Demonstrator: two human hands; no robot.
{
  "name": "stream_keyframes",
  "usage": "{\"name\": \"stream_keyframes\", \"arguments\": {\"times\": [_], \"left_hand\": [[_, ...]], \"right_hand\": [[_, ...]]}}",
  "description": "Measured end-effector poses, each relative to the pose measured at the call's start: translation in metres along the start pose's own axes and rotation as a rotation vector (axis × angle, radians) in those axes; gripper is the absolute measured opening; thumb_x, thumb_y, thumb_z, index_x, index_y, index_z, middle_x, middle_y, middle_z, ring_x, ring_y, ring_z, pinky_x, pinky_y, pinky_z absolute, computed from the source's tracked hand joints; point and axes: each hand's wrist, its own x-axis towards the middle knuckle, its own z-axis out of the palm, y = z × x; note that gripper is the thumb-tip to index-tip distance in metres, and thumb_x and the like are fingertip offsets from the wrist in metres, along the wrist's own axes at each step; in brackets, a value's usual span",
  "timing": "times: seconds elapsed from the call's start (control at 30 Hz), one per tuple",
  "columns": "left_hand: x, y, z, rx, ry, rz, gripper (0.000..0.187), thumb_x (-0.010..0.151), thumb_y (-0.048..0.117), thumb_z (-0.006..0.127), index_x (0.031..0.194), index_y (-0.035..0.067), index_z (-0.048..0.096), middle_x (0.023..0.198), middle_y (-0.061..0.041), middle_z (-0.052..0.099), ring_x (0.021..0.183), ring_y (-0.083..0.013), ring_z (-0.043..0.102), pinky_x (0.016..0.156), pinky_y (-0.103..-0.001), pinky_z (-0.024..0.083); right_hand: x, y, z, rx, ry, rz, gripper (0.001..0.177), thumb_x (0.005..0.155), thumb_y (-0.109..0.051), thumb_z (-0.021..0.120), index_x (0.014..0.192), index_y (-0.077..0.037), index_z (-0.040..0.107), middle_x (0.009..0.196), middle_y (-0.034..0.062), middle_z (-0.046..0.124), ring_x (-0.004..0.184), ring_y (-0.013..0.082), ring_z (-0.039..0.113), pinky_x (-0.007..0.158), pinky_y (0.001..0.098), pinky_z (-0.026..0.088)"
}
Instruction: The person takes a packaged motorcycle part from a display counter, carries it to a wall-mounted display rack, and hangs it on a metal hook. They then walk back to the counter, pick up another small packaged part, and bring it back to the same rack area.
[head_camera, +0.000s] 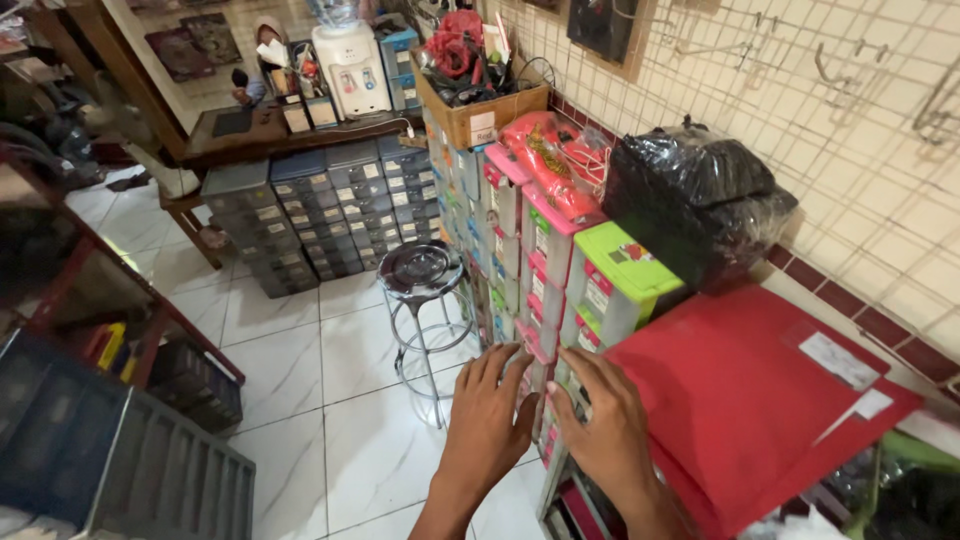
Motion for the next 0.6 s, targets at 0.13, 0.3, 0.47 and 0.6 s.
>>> {"name": "stream_keyframes", "arguments": {"times": [0.13,0.3,0.47,0.6], "left_hand": [[0.045,-0.011,0.019,-0.01,-0.004,0.067,0.048,0.083,0.01,0.073,0.128,0.004,0.058,0.136,-0.017,0.057,0.131,-0.0378,0.05,0.108,-0.052,0.038],[0.113,-0.018,0.038,-0.055,-0.05,0.157,0.054,0.076,0.011,0.076,0.128,0.006,0.059,0.137,-0.016,0.058,0.131,-0.038,0.05,0.107,-0.051,0.039],[0.185,-0.034,0.054,-0.146,0.013,0.268,0.053,0.082,0.013,0.076,0.131,0.005,0.057,0.138,-0.016,0.057,0.131,-0.0372,0.051,0.105,-0.05,0.04],[0.237,-0.055,0.064,-0.266,0.056,0.347,0.053,0.085,0.014,0.075,0.134,0.005,0.057,0.137,-0.015,0.058,0.13,-0.0362,0.054,0.11,-0.049,0.041]], "right_hand": [[0.029,0.011,0.001,-0.006,-0.002,0.083,0.043,0.082,-0.015,0.076,0.123,-0.004,0.068,0.121,0.0166,0.071,0.11,0.0361,0.068,0.091,0.0419,0.054],[0.073,0.01,-0.007,-0.124,0.043,0.183,0.041,0.085,-0.018,0.076,0.122,-0.004,0.069,0.12,0.0173,0.07,0.11,0.0376,0.067,0.092,0.0436,0.052],[0.118,0.011,-0.015,-0.238,0.137,0.13,0.042,0.085,-0.015,0.072,0.125,-0.002,0.067,0.122,0.0173,0.07,0.111,0.0374,0.067,0.093,0.0432,0.052],[0.149,0.018,-0.009,-0.366,0.184,0.191,0.04,0.085,-0.018,0.073,0.122,-0.004,0.068,0.119,0.0147,0.071,0.108,0.0356,0.068,0.088,0.0422,0.054]]}}
